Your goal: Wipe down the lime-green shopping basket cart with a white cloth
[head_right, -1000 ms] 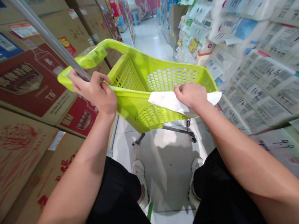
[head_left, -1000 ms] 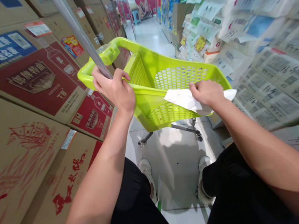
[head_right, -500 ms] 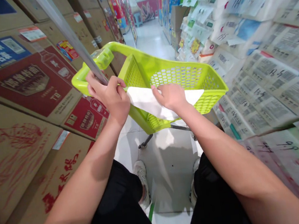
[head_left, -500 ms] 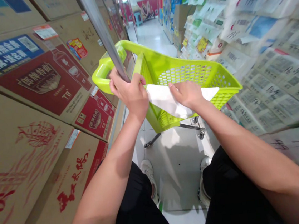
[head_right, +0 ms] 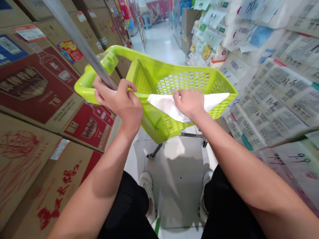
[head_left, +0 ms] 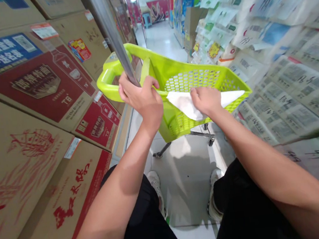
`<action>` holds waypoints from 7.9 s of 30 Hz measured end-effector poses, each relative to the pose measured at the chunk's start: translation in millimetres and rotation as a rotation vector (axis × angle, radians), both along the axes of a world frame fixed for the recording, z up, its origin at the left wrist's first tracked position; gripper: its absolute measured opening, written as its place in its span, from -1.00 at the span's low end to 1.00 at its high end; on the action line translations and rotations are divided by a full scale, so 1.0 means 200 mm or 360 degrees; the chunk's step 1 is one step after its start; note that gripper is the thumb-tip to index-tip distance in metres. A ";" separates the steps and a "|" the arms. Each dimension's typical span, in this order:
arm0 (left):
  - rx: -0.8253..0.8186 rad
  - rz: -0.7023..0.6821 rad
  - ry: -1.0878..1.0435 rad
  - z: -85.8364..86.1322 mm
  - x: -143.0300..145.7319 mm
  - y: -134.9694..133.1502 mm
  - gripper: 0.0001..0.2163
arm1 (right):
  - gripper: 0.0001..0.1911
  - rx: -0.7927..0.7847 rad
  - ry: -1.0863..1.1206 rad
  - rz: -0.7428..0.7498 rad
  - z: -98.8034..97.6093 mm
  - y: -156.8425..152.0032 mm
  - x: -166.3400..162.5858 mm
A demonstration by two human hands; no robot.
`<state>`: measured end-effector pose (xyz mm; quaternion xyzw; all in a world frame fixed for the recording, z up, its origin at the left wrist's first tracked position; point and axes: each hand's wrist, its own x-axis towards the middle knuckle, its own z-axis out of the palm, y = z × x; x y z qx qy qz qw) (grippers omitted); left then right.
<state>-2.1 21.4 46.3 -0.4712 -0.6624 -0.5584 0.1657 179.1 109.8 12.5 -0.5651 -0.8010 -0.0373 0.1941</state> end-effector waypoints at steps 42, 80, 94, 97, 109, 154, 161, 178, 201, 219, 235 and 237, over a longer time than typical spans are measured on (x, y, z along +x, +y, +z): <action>-0.0131 -0.0195 0.0075 -0.03 -0.26 0.00 -0.69 | -0.41 0.0191 0.0366 0.0769 0.09 -0.12 -0.17; -0.0059 -0.0154 0.0128 -0.05 -0.32 0.04 -0.74 | -0.09 -0.0245 -0.0360 0.0415 0.08 0.05 0.05; -0.0047 0.0050 0.0116 -0.02 -0.13 -0.03 -0.75 | -0.13 -0.0076 -0.0273 0.0471 0.09 -0.09 -0.19; 0.0006 0.0108 0.0193 -0.03 -0.11 -0.04 -0.79 | -0.18 -0.0016 -0.0208 0.0541 0.12 -0.14 -0.30; -0.0001 0.0006 0.0175 -0.03 -0.33 -0.02 -0.87 | -0.14 -0.0194 -0.0353 0.0297 0.01 0.11 0.13; -0.0085 -0.0006 0.0250 0.00 -0.36 0.00 -0.85 | -0.50 -0.0255 -0.0220 0.0442 0.06 0.03 -0.06; -0.0172 -0.0109 0.0149 0.02 -0.35 -0.01 -0.90 | -0.27 -0.0189 -0.0211 0.0150 0.04 -0.04 -0.07; -0.0091 -0.0045 0.0189 0.03 -0.38 0.03 -0.92 | -0.47 -0.0132 -0.0141 0.0347 0.04 -0.07 -0.12; -0.0098 -0.0143 0.0168 0.03 -0.43 0.03 -0.86 | -0.34 -0.0162 -0.0260 0.0148 0.01 -0.02 0.01; -0.0030 -0.0086 0.0218 0.00 -0.39 0.02 -0.78 | -0.22 -0.0325 -0.0255 0.0330 0.08 0.03 -0.01; 0.0045 0.0039 0.0245 -0.04 -0.39 0.05 -0.66 | -0.42 -0.0074 0.0064 0.0863 0.12 -0.13 -0.25; 0.0043 0.0030 0.0268 -0.05 -0.42 0.05 -0.67 | -0.37 -0.0018 0.0150 0.0862 0.13 -0.14 -0.27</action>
